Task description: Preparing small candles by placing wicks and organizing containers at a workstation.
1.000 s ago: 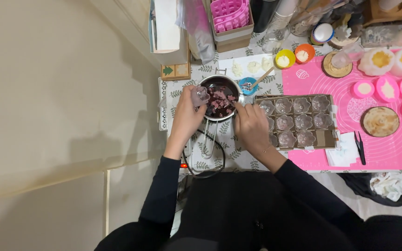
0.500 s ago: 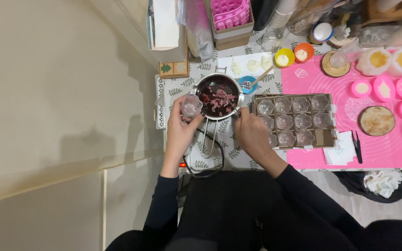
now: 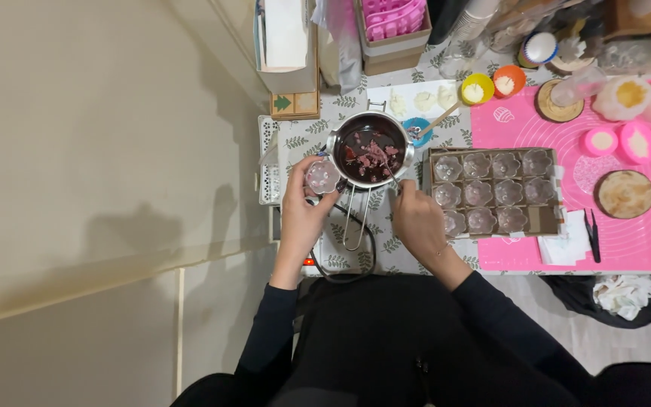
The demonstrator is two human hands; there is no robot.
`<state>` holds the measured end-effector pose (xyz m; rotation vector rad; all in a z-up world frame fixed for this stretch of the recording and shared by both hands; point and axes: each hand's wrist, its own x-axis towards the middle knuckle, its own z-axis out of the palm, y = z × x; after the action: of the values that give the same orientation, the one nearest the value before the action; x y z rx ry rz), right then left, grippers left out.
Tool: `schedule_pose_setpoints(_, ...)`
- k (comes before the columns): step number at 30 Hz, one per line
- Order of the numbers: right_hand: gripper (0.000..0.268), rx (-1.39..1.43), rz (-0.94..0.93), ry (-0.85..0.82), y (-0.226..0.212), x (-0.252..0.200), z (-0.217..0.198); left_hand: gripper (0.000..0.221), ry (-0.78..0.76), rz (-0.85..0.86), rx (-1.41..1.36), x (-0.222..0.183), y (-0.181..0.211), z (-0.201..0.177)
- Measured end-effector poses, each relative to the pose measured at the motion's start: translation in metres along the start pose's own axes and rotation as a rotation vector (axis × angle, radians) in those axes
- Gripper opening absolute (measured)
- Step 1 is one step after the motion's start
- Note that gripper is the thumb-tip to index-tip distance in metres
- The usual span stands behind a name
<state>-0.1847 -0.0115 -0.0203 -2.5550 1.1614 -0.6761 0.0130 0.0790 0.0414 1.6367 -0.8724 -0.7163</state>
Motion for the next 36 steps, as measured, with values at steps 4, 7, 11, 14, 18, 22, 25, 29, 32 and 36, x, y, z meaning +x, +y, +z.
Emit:
schedule_pose_setpoints(4,0.014,-0.064,-0.009,-0.021,0.000,-0.008,0.006,0.057,0.006,0.004,0.008,-0.001,-0.010,-0.003)
schedule_pose_setpoints(7,0.015,-0.058,-0.050,0.053,-0.008,-0.003,-0.001,0.054,-0.006,0.005,-0.053,0.001,-0.017,-0.006)
schedule_pose_setpoints(11,0.017,-0.050,-0.036,0.029,-0.009,-0.003,-0.002,0.057,-0.025,0.007,-0.029,0.002,-0.015,-0.009)
schedule_pose_setpoints(14,0.019,-0.049,-0.035,0.009,-0.009,-0.001,-0.002,0.059,-0.040,-0.012,0.007,0.005,-0.012,-0.008)
schedule_pose_setpoints(18,0.017,-0.091,-0.060,-0.041,0.000,-0.008,0.009,0.059,-0.054,-0.008,-0.028,0.007,-0.015,-0.004)
schedule_pose_setpoints(22,0.018,-0.068,-0.035,0.041,-0.008,-0.003,0.003,0.059,-0.056,0.025,-0.019,0.010,-0.014,-0.001)
schedule_pose_setpoints(25,0.016,-0.080,0.007,-0.038,-0.009,-0.008,0.003,0.059,-0.076,0.004,0.011,0.010,-0.011,-0.001)
schedule_pose_setpoints(29,0.013,-0.078,0.001,0.041,-0.009,-0.010,0.005,0.059,-0.064,-0.013,0.022,0.015,-0.015,-0.002)
schedule_pose_setpoints(32,0.013,-0.074,0.026,-0.006,-0.011,-0.014,0.002,0.060,-0.053,-0.019,0.020,0.014,-0.013,-0.003)
schedule_pose_setpoints(36,0.014,-0.019,0.064,0.002,-0.014,-0.010,0.001,0.060,-0.030,0.039,0.021,0.014,-0.019,-0.006)
